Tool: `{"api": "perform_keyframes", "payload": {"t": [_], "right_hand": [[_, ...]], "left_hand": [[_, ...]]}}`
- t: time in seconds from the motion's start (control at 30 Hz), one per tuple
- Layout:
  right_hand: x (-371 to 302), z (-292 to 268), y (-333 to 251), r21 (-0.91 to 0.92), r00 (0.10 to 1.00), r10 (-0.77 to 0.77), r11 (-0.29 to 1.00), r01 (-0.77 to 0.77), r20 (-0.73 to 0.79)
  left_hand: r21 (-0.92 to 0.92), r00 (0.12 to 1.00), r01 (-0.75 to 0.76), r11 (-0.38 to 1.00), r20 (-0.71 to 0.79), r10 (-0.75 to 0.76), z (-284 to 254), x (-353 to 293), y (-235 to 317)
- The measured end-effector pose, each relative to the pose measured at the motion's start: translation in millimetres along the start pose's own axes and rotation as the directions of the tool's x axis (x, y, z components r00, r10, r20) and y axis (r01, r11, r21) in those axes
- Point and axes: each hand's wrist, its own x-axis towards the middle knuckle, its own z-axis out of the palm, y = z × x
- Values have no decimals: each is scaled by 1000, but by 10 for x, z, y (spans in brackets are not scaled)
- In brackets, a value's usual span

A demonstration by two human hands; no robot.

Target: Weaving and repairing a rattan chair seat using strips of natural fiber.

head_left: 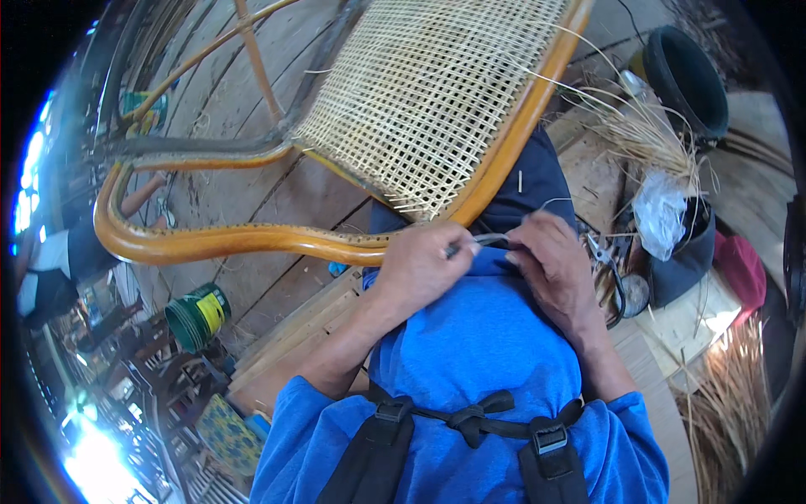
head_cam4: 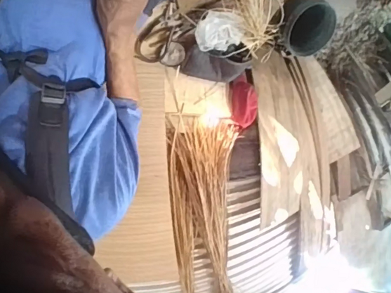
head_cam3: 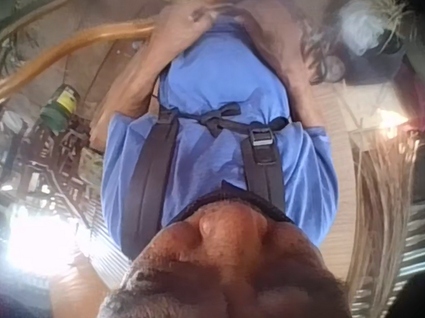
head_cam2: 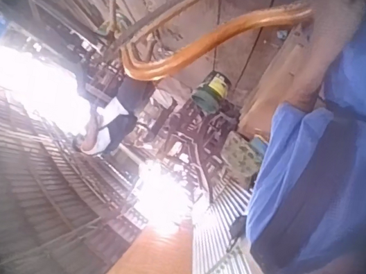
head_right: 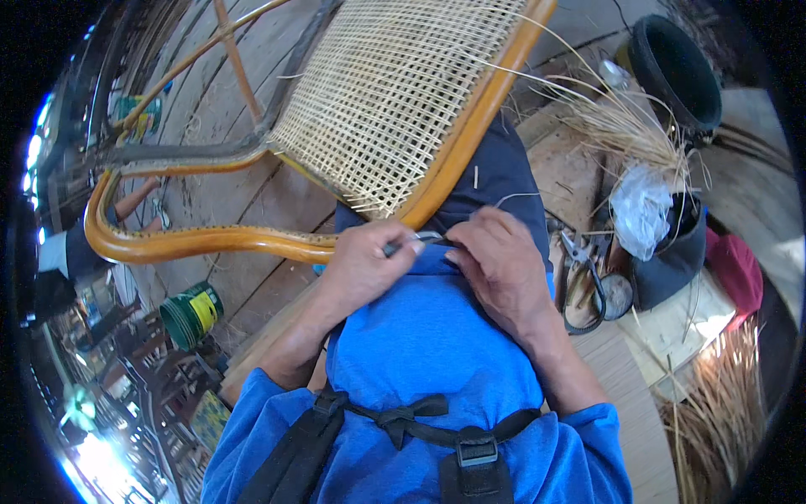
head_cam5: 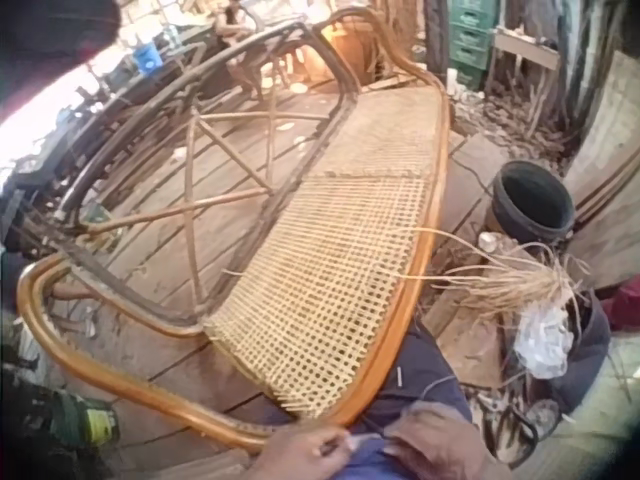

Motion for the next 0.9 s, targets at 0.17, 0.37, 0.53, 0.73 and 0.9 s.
{"api": "perform_keyframes", "payload": {"t": [0.17,0.37,0.53,0.73,0.9], "right_hand": [[144,48,253,-18,938,120,993,-120,326],[720,65,452,109,887,339,915,-388,315],[1009,315,593,-248,834,413,907,-340,366],[1035,317,656,-214,815,397,917,-336,423],[1033,337,602,-308,813,384,913,-267,437]], "left_hand": [[25,991,-128,991,-41,129,-140,-3,-116],[345,978,8,939,-199,65,-791,311,-497],[358,986,164,919,-82,-144,-872,597,-688],[142,981,190,971,-2,-192,-921,569,-759],[237,977,214,947,-53,-208,-851,472,-654]]}}
